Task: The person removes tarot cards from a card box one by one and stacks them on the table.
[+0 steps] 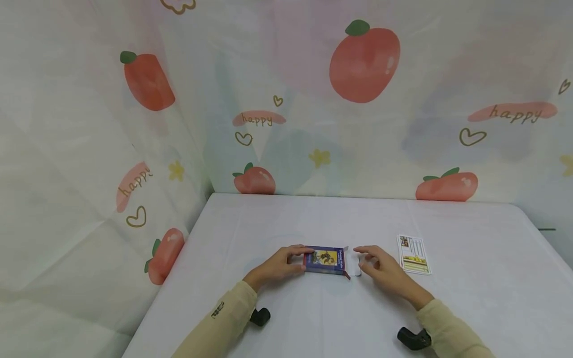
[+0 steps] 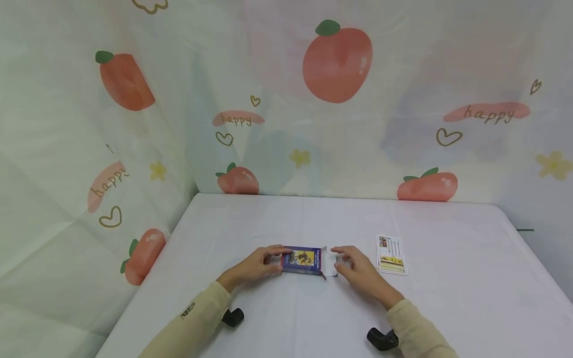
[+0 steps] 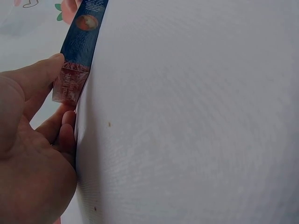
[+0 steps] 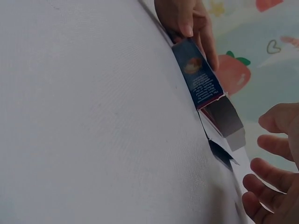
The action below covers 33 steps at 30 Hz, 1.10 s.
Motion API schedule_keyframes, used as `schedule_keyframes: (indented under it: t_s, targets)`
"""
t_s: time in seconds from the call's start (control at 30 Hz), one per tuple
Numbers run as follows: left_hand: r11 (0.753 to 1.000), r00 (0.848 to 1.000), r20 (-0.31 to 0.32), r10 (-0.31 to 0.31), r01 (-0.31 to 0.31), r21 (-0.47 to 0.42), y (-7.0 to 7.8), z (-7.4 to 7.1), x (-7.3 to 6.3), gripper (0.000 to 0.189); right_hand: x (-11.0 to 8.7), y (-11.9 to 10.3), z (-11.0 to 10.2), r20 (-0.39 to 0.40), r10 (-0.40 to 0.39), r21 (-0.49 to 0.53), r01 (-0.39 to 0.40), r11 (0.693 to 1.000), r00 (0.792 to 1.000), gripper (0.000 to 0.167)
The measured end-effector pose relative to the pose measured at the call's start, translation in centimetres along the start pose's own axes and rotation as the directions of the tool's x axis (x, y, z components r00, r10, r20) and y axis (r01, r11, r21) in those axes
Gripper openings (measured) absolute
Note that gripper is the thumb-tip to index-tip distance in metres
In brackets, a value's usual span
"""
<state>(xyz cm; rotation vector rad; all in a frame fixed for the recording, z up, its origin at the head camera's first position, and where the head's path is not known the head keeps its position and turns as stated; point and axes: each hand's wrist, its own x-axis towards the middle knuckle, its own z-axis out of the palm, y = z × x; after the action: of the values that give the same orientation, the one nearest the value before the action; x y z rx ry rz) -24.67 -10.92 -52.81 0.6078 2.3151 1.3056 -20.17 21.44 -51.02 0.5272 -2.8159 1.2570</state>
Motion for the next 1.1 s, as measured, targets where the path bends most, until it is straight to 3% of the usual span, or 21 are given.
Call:
schedule_keyframes:
  t_s: [0.3,0.77,1.1]
  targets:
    - [1.000,1.000,0.002,-0.005,0.005,-0.009,0.1,-0.2,0.1,0.049,0.4,-0.8,0.6,0.009,-0.071,0.010,0.071,0.997,0.997,0.037]
    - [1.000,1.000,0.005,0.007,-0.007,-0.017,0.1,-0.2,0.0,0.049,1.1,-1.3,1.4,0.023,-0.091,0.030,0.090,0.995,0.996,0.035]
    - [0.999,1.000,0.009,0.008,-0.007,-0.032,0.3,0.1,-0.3,0.048,1.7,-0.8,2.2,0.050,-0.005,0.070,0.002,0.998,0.999,0.031]
